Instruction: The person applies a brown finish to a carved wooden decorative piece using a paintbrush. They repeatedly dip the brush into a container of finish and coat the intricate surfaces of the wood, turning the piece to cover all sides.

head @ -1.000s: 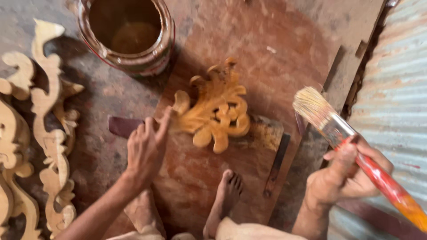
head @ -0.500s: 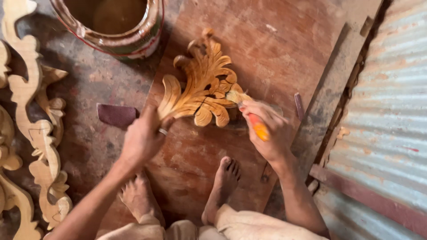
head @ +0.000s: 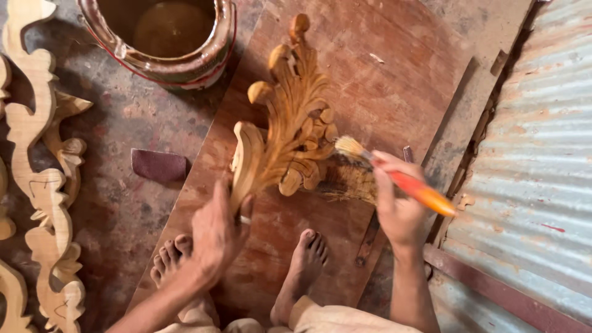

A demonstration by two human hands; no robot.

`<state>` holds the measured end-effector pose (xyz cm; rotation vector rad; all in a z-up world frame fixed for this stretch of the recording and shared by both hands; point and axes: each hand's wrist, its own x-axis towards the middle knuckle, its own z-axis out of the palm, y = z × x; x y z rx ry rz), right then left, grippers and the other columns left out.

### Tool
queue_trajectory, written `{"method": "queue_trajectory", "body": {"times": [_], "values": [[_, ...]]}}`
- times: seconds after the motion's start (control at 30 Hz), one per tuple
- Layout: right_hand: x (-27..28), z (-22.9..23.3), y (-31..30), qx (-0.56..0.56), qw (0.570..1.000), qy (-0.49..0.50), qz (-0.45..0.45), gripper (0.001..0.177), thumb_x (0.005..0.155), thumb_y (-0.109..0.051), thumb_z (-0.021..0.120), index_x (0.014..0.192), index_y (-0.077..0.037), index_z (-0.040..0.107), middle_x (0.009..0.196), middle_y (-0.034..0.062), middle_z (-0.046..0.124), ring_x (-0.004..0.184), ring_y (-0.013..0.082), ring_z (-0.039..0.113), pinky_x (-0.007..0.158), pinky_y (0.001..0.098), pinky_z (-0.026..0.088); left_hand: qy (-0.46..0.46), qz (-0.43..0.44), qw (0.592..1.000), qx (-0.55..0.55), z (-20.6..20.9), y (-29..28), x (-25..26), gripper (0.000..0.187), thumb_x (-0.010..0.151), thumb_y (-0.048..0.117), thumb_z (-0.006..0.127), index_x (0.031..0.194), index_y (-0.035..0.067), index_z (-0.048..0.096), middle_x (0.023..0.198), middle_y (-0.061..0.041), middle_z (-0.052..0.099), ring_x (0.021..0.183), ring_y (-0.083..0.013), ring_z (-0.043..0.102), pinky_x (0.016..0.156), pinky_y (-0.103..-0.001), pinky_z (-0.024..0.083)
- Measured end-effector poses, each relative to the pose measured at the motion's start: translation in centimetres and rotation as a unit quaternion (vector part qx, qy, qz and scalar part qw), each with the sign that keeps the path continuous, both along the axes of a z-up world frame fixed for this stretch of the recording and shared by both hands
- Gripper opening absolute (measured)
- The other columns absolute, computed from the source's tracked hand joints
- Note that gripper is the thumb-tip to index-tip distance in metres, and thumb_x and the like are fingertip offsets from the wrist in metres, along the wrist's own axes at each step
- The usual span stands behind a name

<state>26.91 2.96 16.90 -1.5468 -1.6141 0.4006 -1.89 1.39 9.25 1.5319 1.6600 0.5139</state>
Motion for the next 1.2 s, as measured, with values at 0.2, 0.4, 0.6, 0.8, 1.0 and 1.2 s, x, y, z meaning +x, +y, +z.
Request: {"method": "queue_trajectory", "body": {"times": [0.2, 0.4, 0.6, 0.8, 1.0, 1.2], "values": [[-0.1, 1.6, -1.8, -0.047, 0.984, 0.133, -0.110, 0.009, 0.103, -0.003, 0.068, 0.109, -0.003, 0.062, 0.116, 0.0177, 0.074, 0.089, 0.0144, 0.066, 0.074, 0.0237, 0.054, -0.109, 0.002, 0.984, 0.142, -3.0, -2.3, -0.2, 0.044, 0.098, 0.017, 0.067, 0.132, 0.000, 0.045, 0.091, -0.022, 0.071, 0.072, -0.0397, 0.071, 0.058, -0.046, 0.055], [-2.9, -0.3, 0.5, -0.013, 1.000, 0.017, -0.014, 0.008, 0.105, -0.002, 0.066, 0.111, -0.001, 0.062, 0.119, 0.0167, 0.073, 0.111, 0.0206, 0.072, 0.099, 0.0312, 0.059, -0.145, 0.018, 0.979, 0.141, -5.8, -3.5, -0.2, 0.049, 0.097, 0.013, 0.068, 0.136, -0.002, 0.043, 0.091, -0.024, 0.070, 0.074, -0.0406, 0.072, 0.058, -0.045, 0.056], [-2.1, -0.1, -1.6, -0.029, 0.996, 0.065, -0.051, 0.008, 0.104, -0.005, 0.067, 0.110, -0.004, 0.061, 0.122, 0.0124, 0.073, 0.110, 0.0185, 0.073, 0.101, 0.0310, 0.059, -0.128, 0.011, 0.973, 0.192, -6.4, -5.1, 0.3, 0.052, 0.094, 0.011, 0.071, 0.136, -0.003, 0.043, 0.088, -0.024, 0.069, 0.072, -0.0412, 0.070, 0.055, -0.046, 0.054], [-1.7, -1.0, -0.3, -0.047, 0.998, -0.048, -0.018, 0.011, 0.101, -0.005, 0.073, 0.106, 0.000, 0.065, 0.106, 0.0113, 0.072, 0.095, 0.0188, 0.071, 0.089, 0.0301, 0.057, -0.116, -0.062, 0.954, 0.270, -4.9, -4.6, 0.2, 0.049, 0.092, 0.005, 0.072, 0.134, -0.005, 0.046, 0.082, -0.017, 0.069, 0.062, -0.0322, 0.069, 0.052, -0.041, 0.054], [0.3, -2.0, -1.6, -0.097, 0.972, 0.187, -0.103, 0.011, 0.099, -0.010, 0.071, 0.106, -0.003, 0.066, 0.086, 0.0027, 0.065, 0.061, 0.0079, 0.053, 0.051, 0.0191, 0.044, -0.102, -0.087, 0.945, 0.299, -4.0, -4.9, 0.2, 0.049, 0.091, 0.004, 0.073, 0.133, -0.004, 0.048, 0.086, -0.015, 0.067, 0.062, -0.0308, 0.066, 0.053, -0.040, 0.053], [1.3, -3.2, -1.4, -0.139, 0.943, 0.257, -0.161, 0.011, 0.096, -0.010, 0.073, 0.103, -0.004, 0.067, 0.079, 0.0023, 0.064, 0.052, 0.0069, 0.049, 0.039, 0.0193, 0.040, -0.106, -0.117, 0.936, 0.314, -4.1, -5.0, -0.1, 0.049, 0.090, 0.002, 0.071, 0.133, -0.003, 0.047, 0.091, -0.013, 0.069, 0.068, -0.0269, 0.069, 0.059, -0.037, 0.056]]}}
